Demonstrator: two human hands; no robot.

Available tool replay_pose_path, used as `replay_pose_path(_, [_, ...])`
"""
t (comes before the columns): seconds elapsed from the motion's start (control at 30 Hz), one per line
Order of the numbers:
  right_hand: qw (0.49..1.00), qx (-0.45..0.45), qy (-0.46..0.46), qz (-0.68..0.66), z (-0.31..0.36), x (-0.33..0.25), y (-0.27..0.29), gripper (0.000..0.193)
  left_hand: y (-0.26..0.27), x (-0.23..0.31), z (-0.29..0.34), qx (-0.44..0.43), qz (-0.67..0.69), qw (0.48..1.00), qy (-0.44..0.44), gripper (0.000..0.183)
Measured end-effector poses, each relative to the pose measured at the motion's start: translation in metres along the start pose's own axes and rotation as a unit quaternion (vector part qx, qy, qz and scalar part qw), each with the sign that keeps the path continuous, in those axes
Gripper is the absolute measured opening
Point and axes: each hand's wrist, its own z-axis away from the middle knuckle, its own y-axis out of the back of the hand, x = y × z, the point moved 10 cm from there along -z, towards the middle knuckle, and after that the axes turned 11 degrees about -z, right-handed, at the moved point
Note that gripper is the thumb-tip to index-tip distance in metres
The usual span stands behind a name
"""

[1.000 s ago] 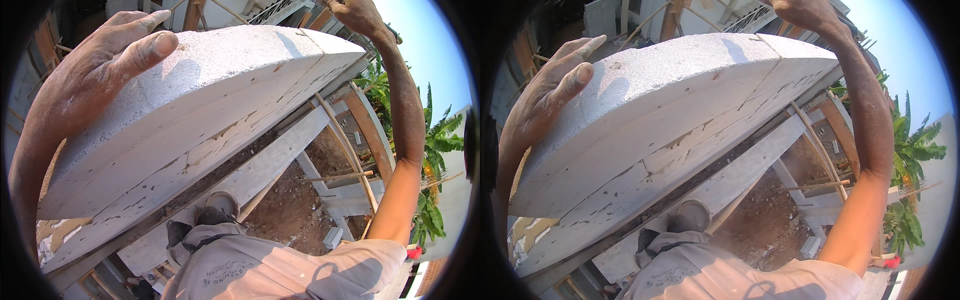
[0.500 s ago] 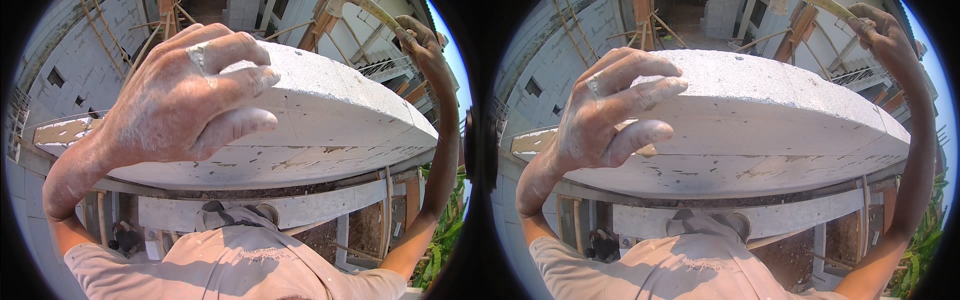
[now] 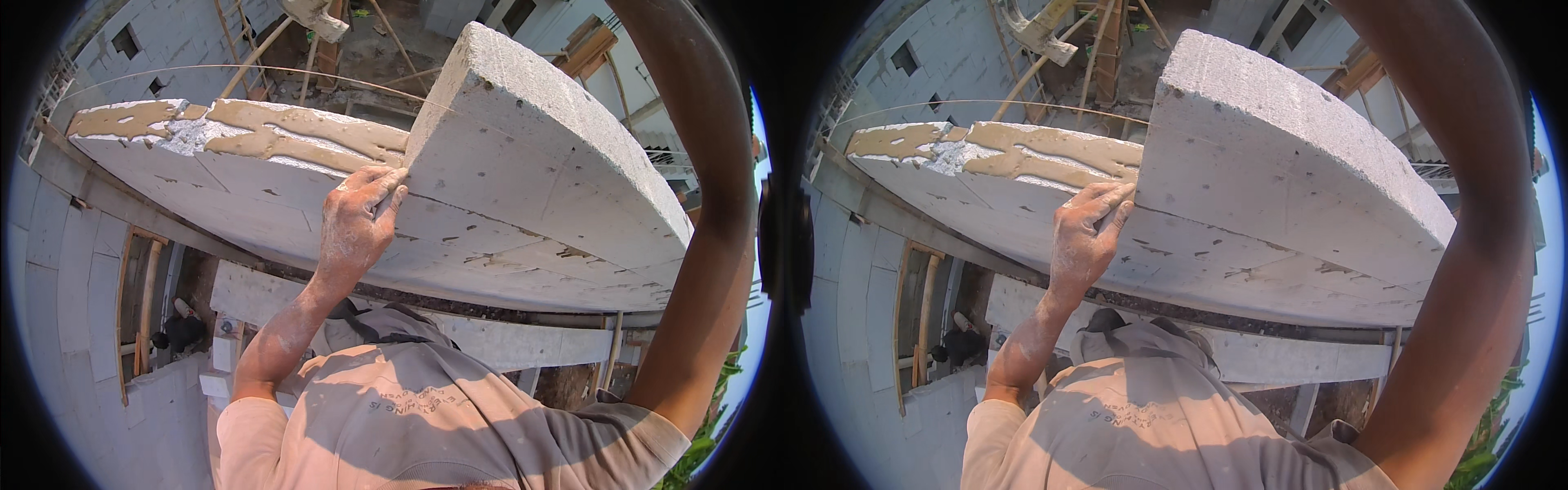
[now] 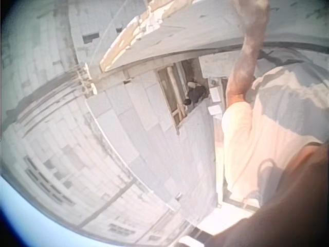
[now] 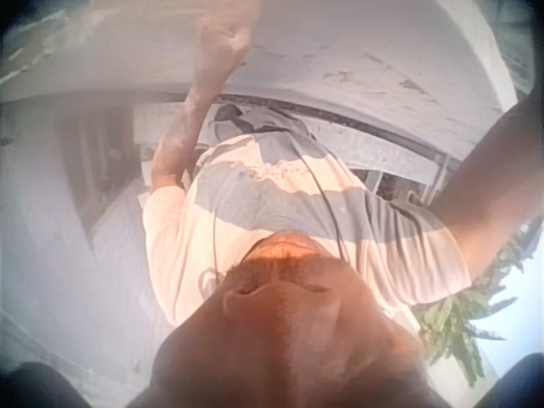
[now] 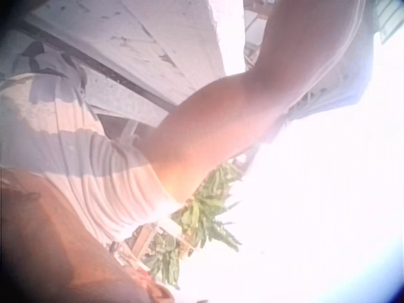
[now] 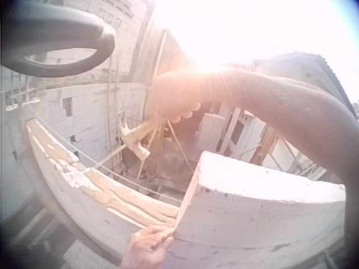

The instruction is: The person applies mortar to white blocks using a trowel, measures the wall and blocks with a tape measure, and places the blocks onto a partially built wall. The person repeats this process for multiple blocks.

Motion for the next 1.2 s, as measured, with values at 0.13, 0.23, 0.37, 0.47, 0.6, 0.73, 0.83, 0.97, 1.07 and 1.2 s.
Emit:
replay_pose_path(0.13, [0.999, 0.024, -0.042, -0.013, 0.044, 0.029, 0.004, 0.023, -0.008, 0.000, 0.001, 0.014, 0.036, 0.999, 0.008, 0.020])
replay_pose_path(0.23, [0.994, 0.049, -0.098, -0.023, 0.096, 0.050, 0.010, 0.023, -0.008, 0.002, 0.004, 0.026, -0.005, 1.000, -0.002, 0.018])
replay_pose_path(0.37, [0.986, 0.065, -0.150, -0.027, 0.144, 0.074, 0.012, 0.022, -0.011, -0.009, 0.006, 0.026, 0.043, 0.998, 0.043, 0.016])
replay_pose_path(0.47, [0.986, 0.065, -0.149, -0.031, 0.145, 0.077, 0.013, 0.022, -0.006, 0.001, 0.004, 0.076, 0.035, 0.996, -0.017, 0.016])
replay_pose_path(0.6, [0.990, 0.044, -0.128, -0.026, 0.117, 0.063, 0.011, 0.021, -0.010, -0.001, 0.005, 0.072, 0.028, 0.997, -0.020, 0.014])
replay_pose_path(0.73, [0.995, 0.022, -0.095, -0.018, 0.082, 0.041, 0.014, 0.021, -0.011, -0.004, 0.007, 0.059, -0.009, 0.998, -0.013, 0.014])
replay_pose_path(0.83, [0.997, 0.012, -0.073, -0.011, 0.065, 0.027, 0.016, 0.021, -0.007, 0.002, 0.007, 0.083, 0.014, 0.996, -0.043, 0.015])
replay_pose_path(0.97, [0.999, -0.008, -0.047, 0.003, 0.044, 0.009, 0.015, 0.021, -0.012, -0.002, 0.006, 0.070, 0.042, 0.996, -0.022, 0.015])
replay_pose_path(1.07, [0.999, -0.015, -0.033, 0.016, 0.035, -0.002, 0.015, 0.021, -0.011, -0.006, 0.007, 0.047, 0.043, 0.998, -0.007, 0.016])
replay_pose_path(1.2, [0.998, -0.003, -0.031, 0.048, 0.042, 0.007, 0.020, 0.021, -0.011, -0.009, -0.015, -0.011, 0.058, 0.998, -0.019, 0.050])
